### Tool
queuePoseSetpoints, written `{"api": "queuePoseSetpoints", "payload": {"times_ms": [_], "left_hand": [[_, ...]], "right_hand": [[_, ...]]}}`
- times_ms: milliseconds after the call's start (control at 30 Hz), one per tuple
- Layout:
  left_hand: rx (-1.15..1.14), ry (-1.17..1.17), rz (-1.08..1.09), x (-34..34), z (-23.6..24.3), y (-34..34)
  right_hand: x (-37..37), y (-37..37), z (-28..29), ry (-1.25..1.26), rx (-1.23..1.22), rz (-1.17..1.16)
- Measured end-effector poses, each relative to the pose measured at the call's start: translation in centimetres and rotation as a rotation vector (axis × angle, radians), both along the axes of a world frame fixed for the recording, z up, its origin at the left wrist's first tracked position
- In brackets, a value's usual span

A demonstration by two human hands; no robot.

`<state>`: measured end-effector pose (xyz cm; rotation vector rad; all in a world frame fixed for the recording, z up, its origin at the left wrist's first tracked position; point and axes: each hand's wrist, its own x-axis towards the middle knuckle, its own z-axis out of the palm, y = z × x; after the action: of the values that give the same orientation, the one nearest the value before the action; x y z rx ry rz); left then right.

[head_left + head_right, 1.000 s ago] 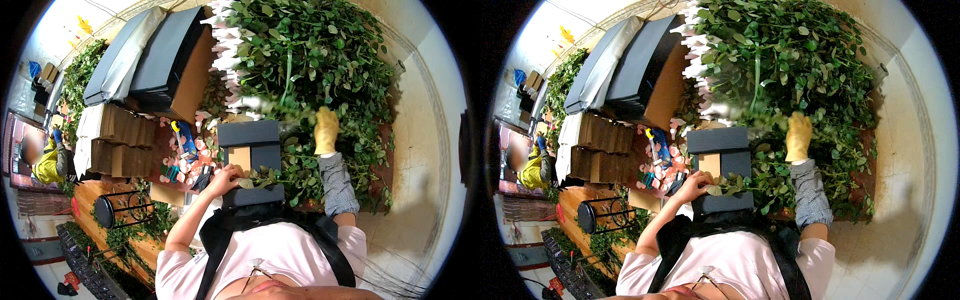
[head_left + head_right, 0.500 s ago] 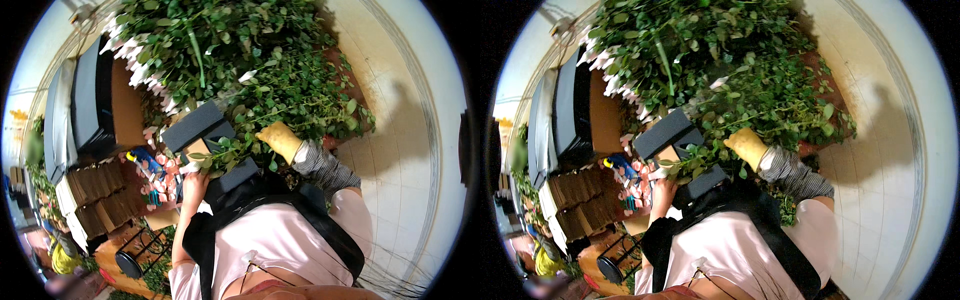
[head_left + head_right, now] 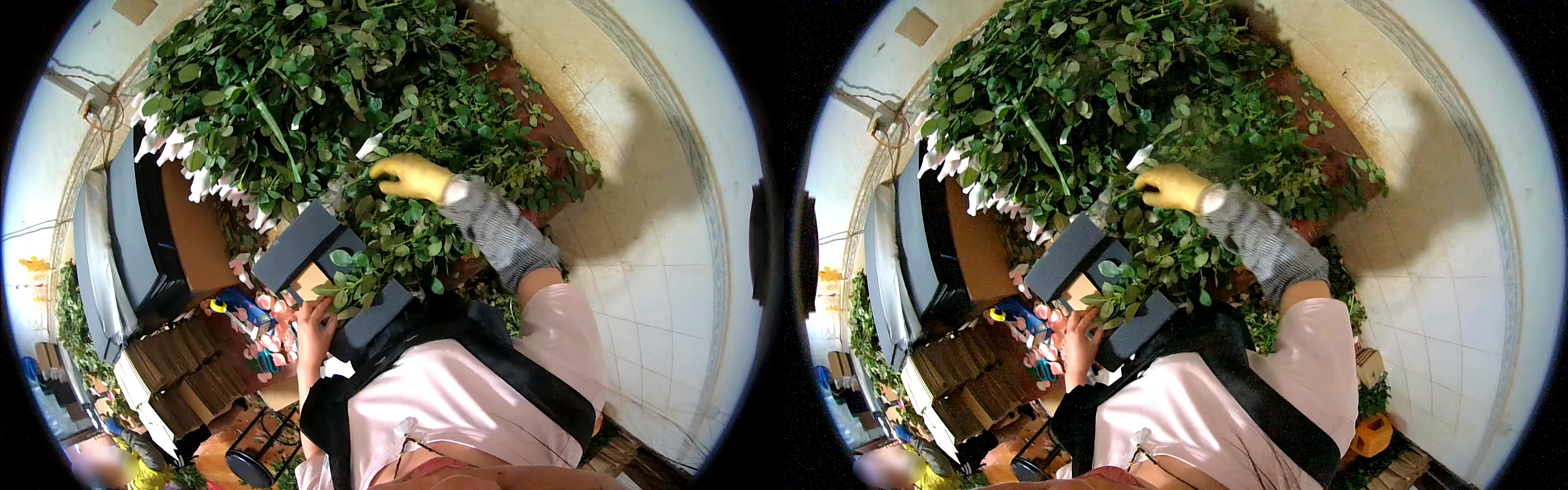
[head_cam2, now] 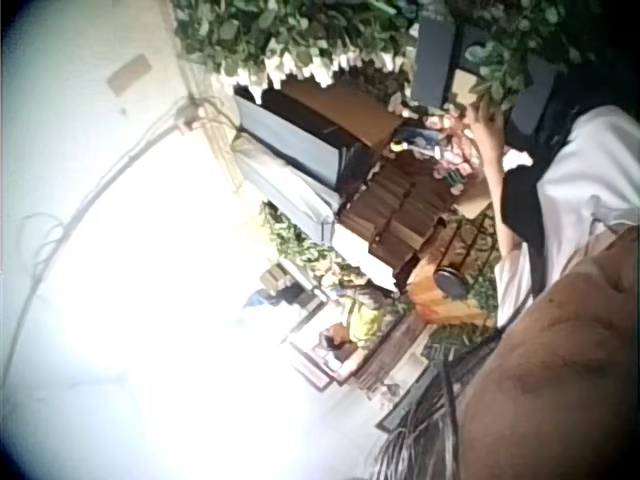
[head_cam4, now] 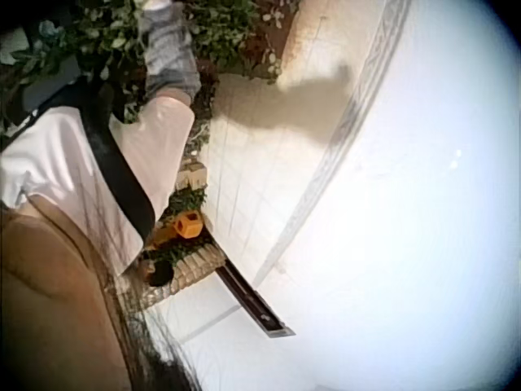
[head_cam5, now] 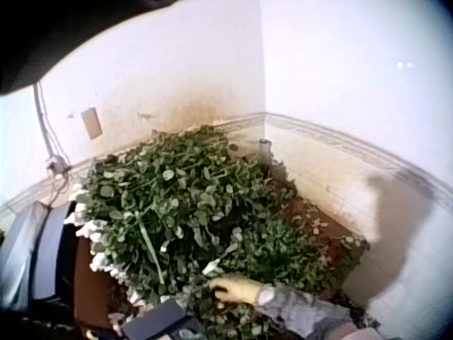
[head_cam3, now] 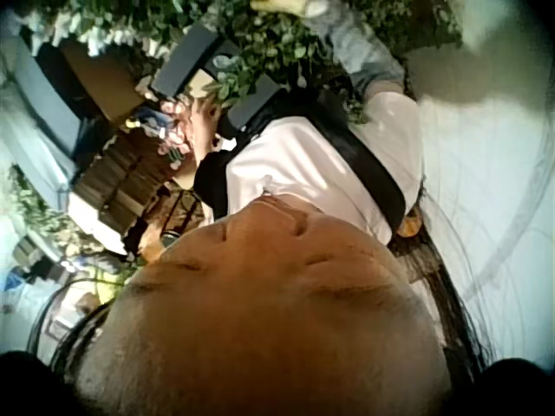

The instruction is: The person arranges artificial pink flowers into a black foam block. They pick up individual flower stems from a pile, insert them into the foam, and adjust their positions. The person also uses a stapler to secure the arrangement and places the finished block into a cardboard box.

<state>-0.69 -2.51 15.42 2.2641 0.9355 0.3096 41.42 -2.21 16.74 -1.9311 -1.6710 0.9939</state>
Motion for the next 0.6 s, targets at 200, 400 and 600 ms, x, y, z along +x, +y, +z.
{"api": "queuePoseSetpoints", "payload": {"times_ms": [200,400,600], "left_hand": [[-0.132,-0.042,-0.015,-0.2,-1.8,1.4],[-0.065,-0.006,0.047,-0.4,-2.7,0.7],[-0.004,0.07,0.115,0.4,-0.8,0.0]], "right_hand": [[3.1,5.3,-11.2,-1.108,0.046,-0.005],[5.2,2.4,1.3,-1.054,0.66,-0.38],[-2.9,-6.0,6.6,-0.983,0.33,0.101]]}}
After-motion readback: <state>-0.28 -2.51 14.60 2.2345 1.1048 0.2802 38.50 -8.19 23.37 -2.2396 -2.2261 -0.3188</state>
